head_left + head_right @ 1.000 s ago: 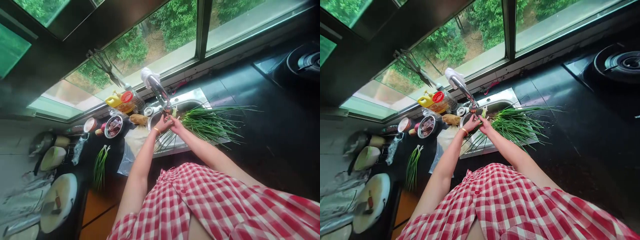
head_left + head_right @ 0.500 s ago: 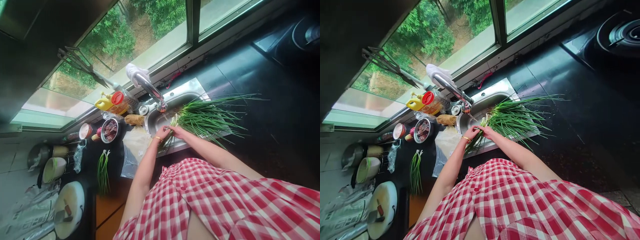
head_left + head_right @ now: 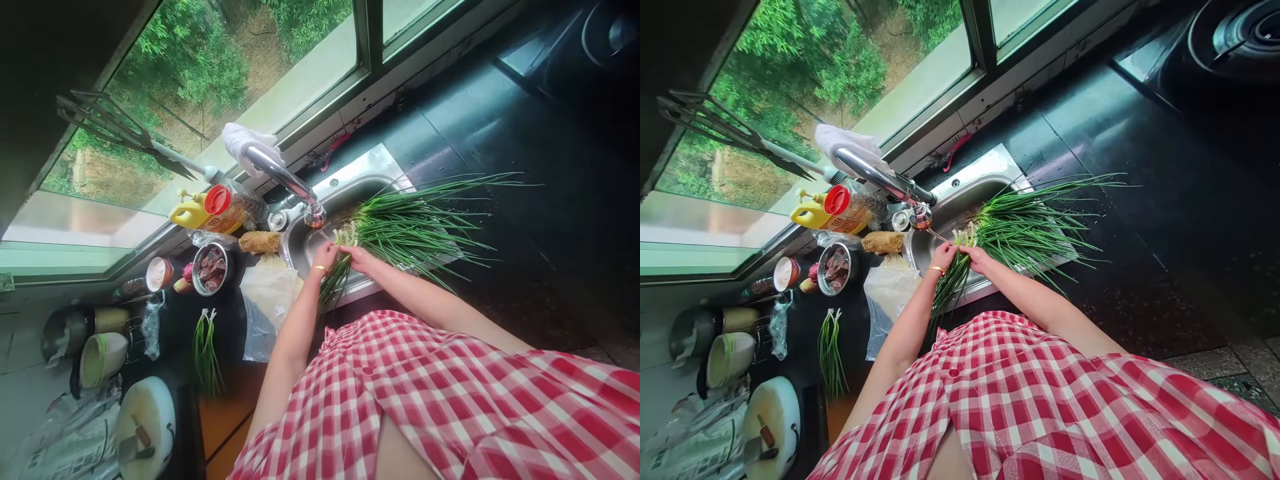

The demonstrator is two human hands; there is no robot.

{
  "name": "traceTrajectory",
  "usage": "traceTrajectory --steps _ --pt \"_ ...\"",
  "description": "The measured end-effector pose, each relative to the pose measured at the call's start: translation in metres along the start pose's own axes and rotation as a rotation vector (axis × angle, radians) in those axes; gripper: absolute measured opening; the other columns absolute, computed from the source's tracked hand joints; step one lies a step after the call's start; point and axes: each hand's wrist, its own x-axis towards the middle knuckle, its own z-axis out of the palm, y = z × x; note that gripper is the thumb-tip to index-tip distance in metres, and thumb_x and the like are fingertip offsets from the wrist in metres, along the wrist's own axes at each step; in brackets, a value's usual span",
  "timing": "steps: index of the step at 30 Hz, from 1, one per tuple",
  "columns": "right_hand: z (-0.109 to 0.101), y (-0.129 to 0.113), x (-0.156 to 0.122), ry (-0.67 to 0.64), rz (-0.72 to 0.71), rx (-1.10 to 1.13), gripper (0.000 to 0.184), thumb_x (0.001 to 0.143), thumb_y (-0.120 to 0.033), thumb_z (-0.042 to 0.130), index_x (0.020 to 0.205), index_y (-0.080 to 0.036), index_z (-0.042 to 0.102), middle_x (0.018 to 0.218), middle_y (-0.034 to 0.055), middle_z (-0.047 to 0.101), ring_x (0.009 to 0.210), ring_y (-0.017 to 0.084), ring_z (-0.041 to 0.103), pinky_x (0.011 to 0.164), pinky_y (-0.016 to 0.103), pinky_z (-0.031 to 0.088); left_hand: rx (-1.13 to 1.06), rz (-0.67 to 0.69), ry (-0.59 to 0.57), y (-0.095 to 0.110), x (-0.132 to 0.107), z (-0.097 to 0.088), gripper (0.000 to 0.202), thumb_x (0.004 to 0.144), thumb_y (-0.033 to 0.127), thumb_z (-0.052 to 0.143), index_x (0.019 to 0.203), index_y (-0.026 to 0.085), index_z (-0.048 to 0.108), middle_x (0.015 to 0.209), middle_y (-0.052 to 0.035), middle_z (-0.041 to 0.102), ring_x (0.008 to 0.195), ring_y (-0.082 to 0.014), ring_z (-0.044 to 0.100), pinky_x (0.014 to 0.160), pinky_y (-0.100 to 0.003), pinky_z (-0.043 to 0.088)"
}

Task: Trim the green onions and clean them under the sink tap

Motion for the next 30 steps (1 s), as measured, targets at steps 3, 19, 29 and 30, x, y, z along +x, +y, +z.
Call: traceTrajectory --steps 3,19,29,30 --pt "-0.002 0.001 0.002 0.055 -0.016 0.002 0.014 0.076 -0.004 0.058 0.074 -0.018 0.061 0.054 -0.0034 0.061 0.053 0.011 0.057 0.065 0.026 0.051 -0.005 -0.04 0.023 0.002 0.002 -0.004 0.02 0.081 0.024 0.054 0.063 0.016 0.057 0.056 0.0037 0.047 0.058 -0.0095 0.045 0.061 -0.021 0.04" --pt "-0.002 -0.001 0.004 0.024 -0.219 -0.306 0.019 0.057 -0.024 0.079 0.069 -0.02 0.065 0.068 -0.0012 0.065 0.072 0.015 0.059 0.082 0.033 0.048 0.558 -0.035 0.019 0.01 -0.003 -0.011 0.031 0.09 0.035 0.045 0.086 0.02 0.071 0.087 -0.0081 0.072 0.082 -0.0205 0.063 0.077 -0.03 0.044" --pt "-0.001 0.001 0.004 -0.036 -0.171 -0.209 0.025 0.053 -0.028 0.082 0.071 -0.02 0.067 0.07 0.0006 0.067 0.073 0.017 0.062 0.079 0.033 0.049 0.181 0.029 -0.134 -0.003 -0.005 0.01 0.034 0.09 0.023 0.041 0.113 0.015 0.064 0.12 -0.0088 0.066 0.11 -0.0188 0.059 0.1 -0.031 0.041" --pt "-0.001 0.0 0.007 0.0 -0.161 -0.204 0.022 0.054 -0.026 0.081 0.069 -0.02 0.066 0.067 -0.0005 0.066 0.071 0.016 0.061 0.076 0.031 0.05 0.258 0.018 -0.147 0.0 -0.007 0.009 0.033 0.091 0.023 0.04 0.111 0.015 0.065 0.118 -0.0091 0.067 0.109 -0.0202 0.06 0.099 -0.033 0.042"
